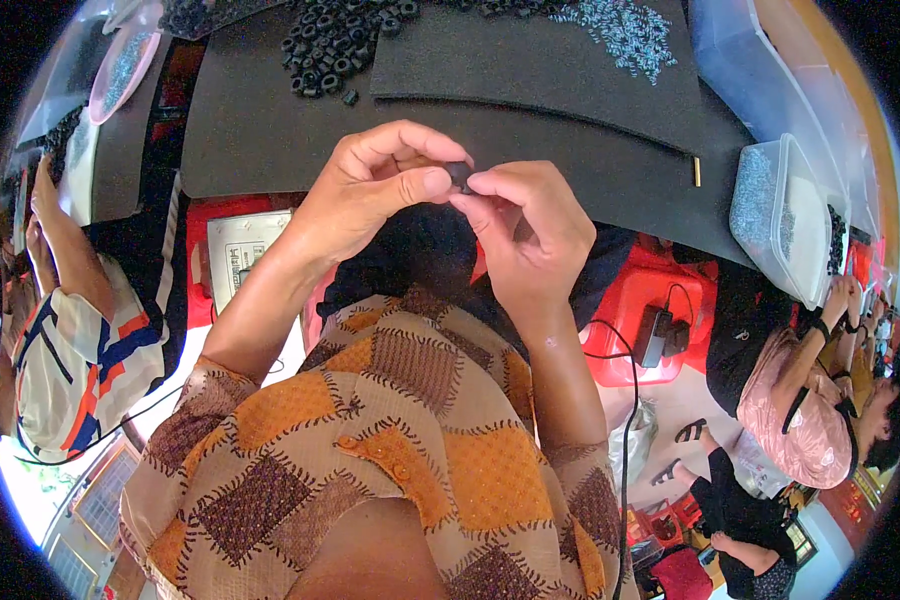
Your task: The person repeatedly picks up small black rings and small components by hand, inserts each small component into a ring, and presses them together.
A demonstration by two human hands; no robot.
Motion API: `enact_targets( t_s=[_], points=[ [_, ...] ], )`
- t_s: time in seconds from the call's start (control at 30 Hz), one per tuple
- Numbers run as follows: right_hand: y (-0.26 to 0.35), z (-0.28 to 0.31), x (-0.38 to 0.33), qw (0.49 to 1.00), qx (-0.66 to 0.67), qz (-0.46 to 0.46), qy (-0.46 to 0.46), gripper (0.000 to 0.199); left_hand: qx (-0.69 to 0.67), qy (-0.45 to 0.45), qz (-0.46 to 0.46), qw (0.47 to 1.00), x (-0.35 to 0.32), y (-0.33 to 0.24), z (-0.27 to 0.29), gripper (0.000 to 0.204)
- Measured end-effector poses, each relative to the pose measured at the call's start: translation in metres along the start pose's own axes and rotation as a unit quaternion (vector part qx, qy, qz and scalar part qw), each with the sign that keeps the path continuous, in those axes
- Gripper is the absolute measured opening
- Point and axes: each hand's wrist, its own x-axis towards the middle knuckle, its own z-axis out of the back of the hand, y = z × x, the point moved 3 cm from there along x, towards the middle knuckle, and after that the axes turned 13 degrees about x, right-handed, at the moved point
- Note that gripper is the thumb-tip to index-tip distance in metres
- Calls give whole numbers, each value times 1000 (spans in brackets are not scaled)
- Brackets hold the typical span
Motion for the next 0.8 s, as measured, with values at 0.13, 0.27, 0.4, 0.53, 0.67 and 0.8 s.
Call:
enact_targets(
  t_s=[0.13,0.27,0.4,0.53,0.67,0.8],
  points=[
    [0,-3,-1,998,55,-7,3,30,-54,13,-11,998,1,8,1,22],
    [1,-4,3,998,56,-3,1,30,-133,26,-7,991,3,8,0,22],
    [5,-2,10,998,21,44,26,28,-129,24,-17,991,6,10,1,21],
    [5,0,12,999,12,29,36,26,-70,4,-25,997,7,4,2,20],
    [4,2,12,999,36,-1,34,25,-10,-19,-17,1000,6,-3,3,18],
    [5,5,19,994,76,-59,54,22,45,-20,-19,999,4,-12,7,16]
  ],
)
